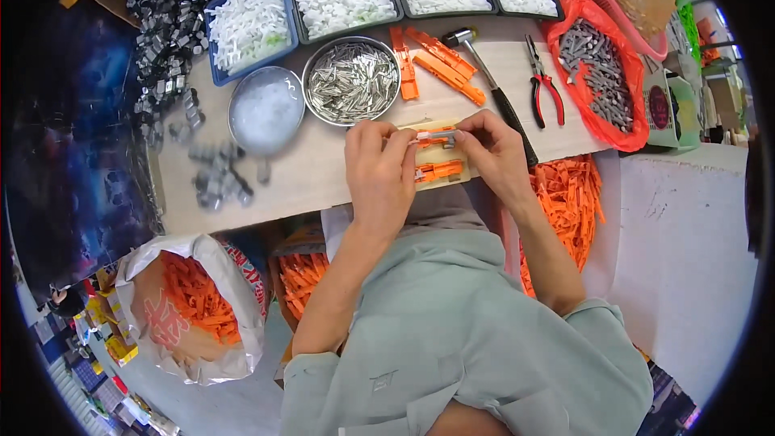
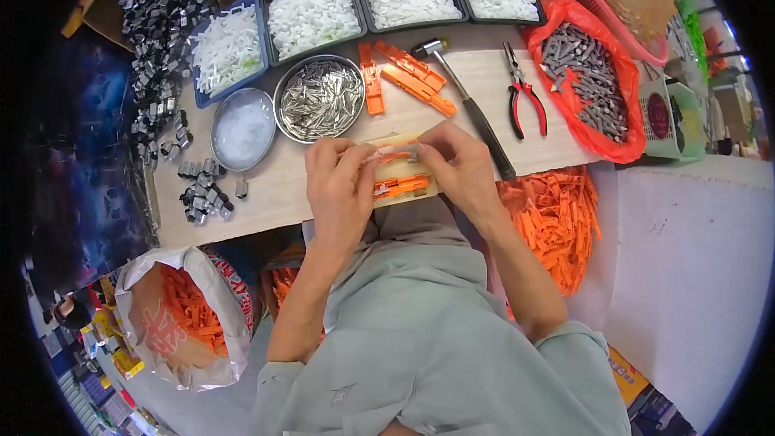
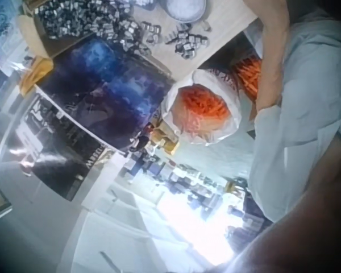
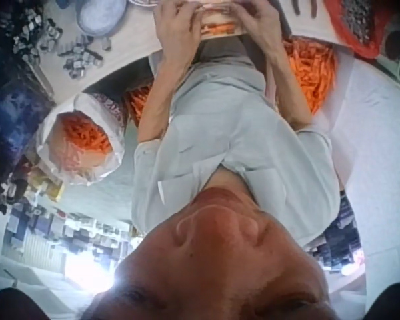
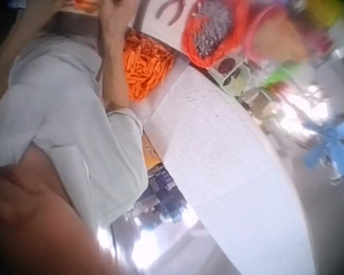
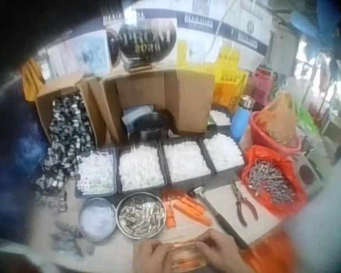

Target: The person assembles toy car components by taking toy car bodies, axles, and plastic components from storage bins and joining them together with a hammer and pliers.

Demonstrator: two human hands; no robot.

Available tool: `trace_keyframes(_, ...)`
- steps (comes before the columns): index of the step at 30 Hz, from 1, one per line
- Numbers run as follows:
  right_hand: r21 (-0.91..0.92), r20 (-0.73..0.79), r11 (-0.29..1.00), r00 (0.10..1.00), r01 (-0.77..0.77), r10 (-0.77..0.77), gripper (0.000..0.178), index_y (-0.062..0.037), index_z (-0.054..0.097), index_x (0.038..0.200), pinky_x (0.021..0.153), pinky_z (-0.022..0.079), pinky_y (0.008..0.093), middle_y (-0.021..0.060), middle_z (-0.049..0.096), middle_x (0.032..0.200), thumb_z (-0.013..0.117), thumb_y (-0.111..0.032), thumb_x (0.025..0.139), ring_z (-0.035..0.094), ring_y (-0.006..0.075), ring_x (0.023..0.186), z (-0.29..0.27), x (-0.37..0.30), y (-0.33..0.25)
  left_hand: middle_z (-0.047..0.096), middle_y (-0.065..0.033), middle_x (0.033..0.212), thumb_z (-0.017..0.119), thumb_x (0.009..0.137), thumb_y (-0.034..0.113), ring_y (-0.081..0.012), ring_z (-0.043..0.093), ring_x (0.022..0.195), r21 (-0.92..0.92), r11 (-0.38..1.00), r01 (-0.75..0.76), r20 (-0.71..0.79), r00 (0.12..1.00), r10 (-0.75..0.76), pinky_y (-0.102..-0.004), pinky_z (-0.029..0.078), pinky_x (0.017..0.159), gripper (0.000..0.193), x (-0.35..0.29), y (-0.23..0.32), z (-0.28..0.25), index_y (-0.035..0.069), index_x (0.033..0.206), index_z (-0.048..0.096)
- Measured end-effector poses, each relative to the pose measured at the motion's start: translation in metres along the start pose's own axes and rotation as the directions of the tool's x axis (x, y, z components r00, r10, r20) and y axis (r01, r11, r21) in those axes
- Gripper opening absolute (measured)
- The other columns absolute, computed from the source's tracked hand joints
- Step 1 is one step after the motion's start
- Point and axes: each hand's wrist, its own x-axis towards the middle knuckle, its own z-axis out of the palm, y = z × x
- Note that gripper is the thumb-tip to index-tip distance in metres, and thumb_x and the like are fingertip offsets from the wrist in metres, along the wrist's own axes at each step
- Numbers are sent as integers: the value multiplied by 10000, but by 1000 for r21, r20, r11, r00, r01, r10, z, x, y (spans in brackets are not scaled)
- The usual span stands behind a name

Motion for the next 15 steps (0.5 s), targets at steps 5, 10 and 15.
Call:
trace_keyframes(5,-34,40,998,998,44,-43,87,0,641,951,659,449,211,-14,635,816,692,-64,920,553,45,734,2,4,-2,580,-106,923,734,796,13,-304,547,950,11,1000,-9,34,999,9,-423,459,804,109,6,-2,5,37,897,700)
trace_keyframes(10,-231,-8,954,980,193,-200,84,1,647,909,635,440,223,20,584,837,714,-19,863,548,81,704,2,7,-1,581,-101,899,742,763,16,-309,552,958,73,989,-126,86,989,119,-429,455,803,113,14,-4,8,32,842,663)
trace_keyframes(15,-262,-26,923,954,283,-299,182,-9,684,1008,631,485,261,93,559,1028,735,0,834,576,151,757,12,0,5,559,-108,919,668,710,39,-311,545,1038,208,952,-225,157,968,195,-449,428,852,105,14,2,8,19,795,610)
